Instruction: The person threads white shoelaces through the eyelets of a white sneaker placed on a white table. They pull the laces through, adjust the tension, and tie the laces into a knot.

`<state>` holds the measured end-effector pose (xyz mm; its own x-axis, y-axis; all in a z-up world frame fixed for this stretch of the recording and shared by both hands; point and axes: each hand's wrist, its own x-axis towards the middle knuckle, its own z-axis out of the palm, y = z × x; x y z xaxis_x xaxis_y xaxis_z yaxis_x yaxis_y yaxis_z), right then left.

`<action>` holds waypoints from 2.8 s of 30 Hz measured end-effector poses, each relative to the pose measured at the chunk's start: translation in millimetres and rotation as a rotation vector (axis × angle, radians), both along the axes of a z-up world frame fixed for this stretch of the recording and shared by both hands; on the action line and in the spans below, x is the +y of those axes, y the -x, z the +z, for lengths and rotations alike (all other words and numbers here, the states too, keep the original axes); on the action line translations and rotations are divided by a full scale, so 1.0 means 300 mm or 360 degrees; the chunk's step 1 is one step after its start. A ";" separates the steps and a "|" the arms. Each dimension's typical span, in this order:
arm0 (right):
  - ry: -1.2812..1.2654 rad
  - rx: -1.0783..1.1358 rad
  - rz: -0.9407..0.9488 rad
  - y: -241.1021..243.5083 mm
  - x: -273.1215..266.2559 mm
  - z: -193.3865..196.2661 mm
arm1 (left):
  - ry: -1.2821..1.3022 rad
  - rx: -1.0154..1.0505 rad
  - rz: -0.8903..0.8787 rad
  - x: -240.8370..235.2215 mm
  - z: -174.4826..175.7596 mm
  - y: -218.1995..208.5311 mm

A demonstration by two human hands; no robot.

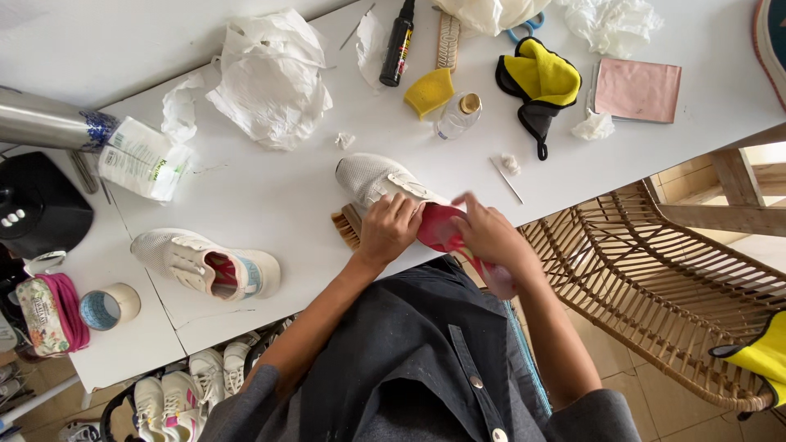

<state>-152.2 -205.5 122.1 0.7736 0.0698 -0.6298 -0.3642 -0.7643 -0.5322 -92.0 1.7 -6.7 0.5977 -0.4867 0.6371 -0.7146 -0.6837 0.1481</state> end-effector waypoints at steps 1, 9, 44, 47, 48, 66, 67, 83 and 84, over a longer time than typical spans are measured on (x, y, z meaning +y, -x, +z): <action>0.0001 -0.0004 -0.0005 -0.001 0.013 0.019 | 0.0001 -0.0004 -0.0005 -0.004 0.009 0.006; 0.0495 -0.0244 0.0278 0.126 0.078 -0.078 | 0.0123 0.0145 0.0014 -0.001 -0.001 0.007; 0.0851 -0.0787 0.0417 0.108 0.153 -0.377 | 0.0549 0.0704 -0.0045 0.036 -0.001 0.005; 0.0663 -0.0806 0.0277 0.069 0.127 -0.357 | 0.0579 0.0718 -0.0072 0.037 -0.023 -0.003; 0.0502 -0.0796 0.0155 0.049 0.115 -0.331 | 0.0612 0.0732 -0.0087 0.036 -0.038 -0.006; 0.0844 -0.0980 0.0197 -0.001 0.120 -0.363 | 0.0755 0.0880 -0.0033 0.055 0.007 -0.030; 0.0843 -0.0979 0.0196 -0.001 0.125 -0.373 | 0.0753 0.0881 -0.0033 0.053 -0.002 -0.031; 0.0782 -0.1189 0.0509 -0.005 0.179 -0.414 | 0.0801 0.0960 0.0014 0.044 0.007 -0.034; 0.0652 -0.1142 0.0505 -0.005 0.158 -0.445 | 0.0815 0.0969 0.0012 0.042 0.012 -0.027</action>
